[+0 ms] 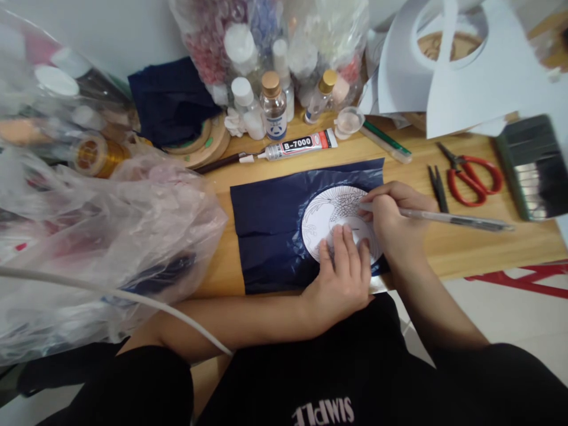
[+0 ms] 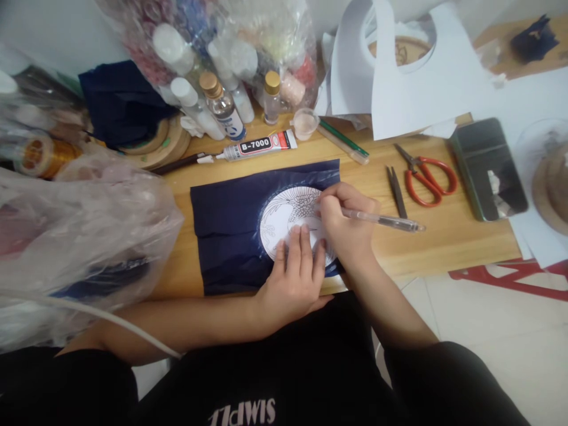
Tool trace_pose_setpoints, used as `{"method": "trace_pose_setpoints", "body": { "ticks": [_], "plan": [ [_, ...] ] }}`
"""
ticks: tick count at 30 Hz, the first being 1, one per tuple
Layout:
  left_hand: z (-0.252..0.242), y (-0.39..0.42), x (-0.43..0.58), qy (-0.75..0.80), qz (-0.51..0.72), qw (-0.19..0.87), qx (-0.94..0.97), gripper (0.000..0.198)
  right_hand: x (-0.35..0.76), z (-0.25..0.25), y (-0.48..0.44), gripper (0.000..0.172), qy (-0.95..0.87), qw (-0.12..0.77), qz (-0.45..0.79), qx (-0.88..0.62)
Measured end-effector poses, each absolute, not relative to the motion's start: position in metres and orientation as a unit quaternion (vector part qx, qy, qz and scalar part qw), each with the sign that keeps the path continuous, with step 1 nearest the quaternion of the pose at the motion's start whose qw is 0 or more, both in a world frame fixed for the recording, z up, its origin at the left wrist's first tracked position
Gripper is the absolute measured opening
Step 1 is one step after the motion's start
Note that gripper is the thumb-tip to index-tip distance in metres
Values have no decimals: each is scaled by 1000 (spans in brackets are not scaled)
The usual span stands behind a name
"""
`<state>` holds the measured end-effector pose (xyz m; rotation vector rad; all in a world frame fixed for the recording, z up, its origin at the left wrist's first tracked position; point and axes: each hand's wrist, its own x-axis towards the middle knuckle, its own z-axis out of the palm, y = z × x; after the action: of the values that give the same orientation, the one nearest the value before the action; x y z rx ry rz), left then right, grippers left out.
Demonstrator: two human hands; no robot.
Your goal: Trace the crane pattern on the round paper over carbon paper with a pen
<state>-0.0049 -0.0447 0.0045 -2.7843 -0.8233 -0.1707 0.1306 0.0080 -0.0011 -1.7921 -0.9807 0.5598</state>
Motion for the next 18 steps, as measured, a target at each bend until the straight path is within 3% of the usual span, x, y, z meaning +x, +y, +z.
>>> {"method": "trace_pose_setpoints", "body": {
  "ticks": [18],
  "plan": [
    [4,-45,-6,-277,-44,112,-953,74,130,1,10,18,-391,499,222,-741]
  ]
}}
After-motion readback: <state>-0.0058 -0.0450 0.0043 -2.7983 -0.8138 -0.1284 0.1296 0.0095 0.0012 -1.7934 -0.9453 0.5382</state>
